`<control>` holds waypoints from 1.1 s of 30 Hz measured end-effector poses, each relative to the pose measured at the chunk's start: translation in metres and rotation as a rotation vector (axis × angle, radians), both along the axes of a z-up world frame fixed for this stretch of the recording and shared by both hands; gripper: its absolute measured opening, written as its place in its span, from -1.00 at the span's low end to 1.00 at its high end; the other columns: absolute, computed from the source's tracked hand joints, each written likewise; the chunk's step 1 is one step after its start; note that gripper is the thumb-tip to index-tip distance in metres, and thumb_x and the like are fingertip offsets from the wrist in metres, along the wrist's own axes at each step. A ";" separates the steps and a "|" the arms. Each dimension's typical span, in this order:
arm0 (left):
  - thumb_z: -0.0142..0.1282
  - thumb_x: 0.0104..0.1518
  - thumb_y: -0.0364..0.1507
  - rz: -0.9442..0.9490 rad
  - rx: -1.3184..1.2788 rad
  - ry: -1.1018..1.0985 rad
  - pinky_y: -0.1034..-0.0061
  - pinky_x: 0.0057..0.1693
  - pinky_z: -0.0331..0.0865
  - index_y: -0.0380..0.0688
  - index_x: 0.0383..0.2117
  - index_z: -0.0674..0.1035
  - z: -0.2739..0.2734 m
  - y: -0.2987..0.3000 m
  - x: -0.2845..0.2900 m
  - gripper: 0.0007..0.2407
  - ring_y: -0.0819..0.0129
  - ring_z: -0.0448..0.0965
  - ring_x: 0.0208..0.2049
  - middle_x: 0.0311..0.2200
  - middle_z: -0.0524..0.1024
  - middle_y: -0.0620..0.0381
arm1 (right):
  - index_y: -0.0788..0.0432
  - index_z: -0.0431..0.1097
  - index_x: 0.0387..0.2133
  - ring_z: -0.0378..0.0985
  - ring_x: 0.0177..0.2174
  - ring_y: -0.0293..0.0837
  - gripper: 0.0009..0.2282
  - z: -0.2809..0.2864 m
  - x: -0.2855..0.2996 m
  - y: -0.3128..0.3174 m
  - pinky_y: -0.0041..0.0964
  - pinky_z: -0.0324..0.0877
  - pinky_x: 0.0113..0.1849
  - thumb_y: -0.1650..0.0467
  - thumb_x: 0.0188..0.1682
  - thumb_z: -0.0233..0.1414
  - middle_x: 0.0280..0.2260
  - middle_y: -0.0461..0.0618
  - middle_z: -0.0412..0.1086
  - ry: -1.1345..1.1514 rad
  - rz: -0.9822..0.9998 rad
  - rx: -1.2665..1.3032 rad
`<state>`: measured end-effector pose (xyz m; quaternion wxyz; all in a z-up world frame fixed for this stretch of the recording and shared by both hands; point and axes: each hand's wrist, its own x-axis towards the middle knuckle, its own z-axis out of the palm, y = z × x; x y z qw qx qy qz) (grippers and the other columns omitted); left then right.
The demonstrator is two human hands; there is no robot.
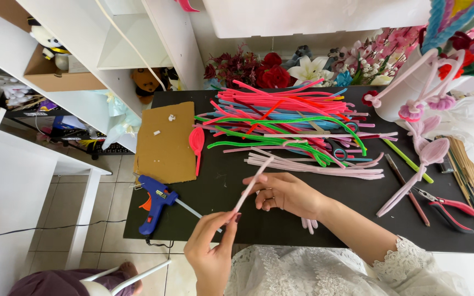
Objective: The person bends and twists pink pipe cleaners into loop shapes, then uses pliers to cut the ends. They repeat this process with multiple pipe cleaners, arranging the finished pieces on the table.
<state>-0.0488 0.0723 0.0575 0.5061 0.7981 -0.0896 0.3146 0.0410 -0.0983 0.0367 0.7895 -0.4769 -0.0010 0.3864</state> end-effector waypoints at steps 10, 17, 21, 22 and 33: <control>0.06 -0.03 -0.62 -0.378 -0.236 0.336 0.70 -0.22 0.55 -0.25 -0.43 0.59 -0.022 -0.028 0.033 -0.91 0.39 0.63 -0.41 -0.46 0.58 0.07 | 0.31 0.34 -0.16 0.20 -0.53 -0.23 -0.74 -0.015 -0.008 -0.036 -0.38 0.19 -0.39 0.38 -0.02 -0.13 -0.61 -0.08 0.19 -0.423 -0.740 -0.234; 0.09 -0.01 -0.58 -0.306 -0.848 0.379 0.55 -0.06 0.45 -0.31 -0.25 0.46 -0.039 -0.061 0.066 -0.80 0.32 0.57 -0.24 -0.31 0.52 0.01 | 0.33 0.29 -0.15 0.46 -0.45 -0.17 -0.74 -0.024 -0.029 -0.061 -0.36 0.39 -0.26 0.56 -0.15 -0.01 -0.52 0.03 0.32 -0.632 -0.784 -0.524; 0.14 -0.05 -0.61 -0.376 -0.977 0.526 0.46 -0.10 0.49 -0.32 -0.33 0.47 -0.054 -0.075 0.077 -0.83 0.29 0.59 -0.31 -0.40 0.53 -0.01 | 0.39 0.16 -0.20 0.44 -0.61 -0.15 -0.57 -0.034 -0.037 -0.075 -0.38 0.43 -0.48 0.70 -0.39 0.11 -0.62 0.13 0.29 -0.534 -0.799 -0.407; 0.14 -0.05 -0.61 -0.381 -0.977 0.530 0.46 -0.10 0.49 -0.32 -0.33 0.47 -0.052 -0.077 0.076 -0.83 0.29 0.59 -0.31 -0.40 0.53 -0.01 | 0.39 0.16 -0.20 0.44 -0.61 -0.15 -0.57 -0.034 -0.036 -0.075 -0.38 0.43 -0.48 0.70 -0.39 0.11 -0.62 0.13 0.29 -0.533 -0.804 -0.410; 0.19 -0.07 -0.58 -0.532 -0.707 0.722 0.66 -0.27 0.51 -0.23 -0.38 0.61 -0.038 -0.099 0.073 -0.87 0.54 0.56 -0.44 -0.46 0.59 0.05 | 0.38 0.47 -0.46 0.48 -0.55 -0.18 -0.81 -0.005 -0.033 -0.062 -0.38 0.46 -0.42 0.65 -0.38 0.19 -0.57 0.19 0.44 -0.498 -0.859 -0.575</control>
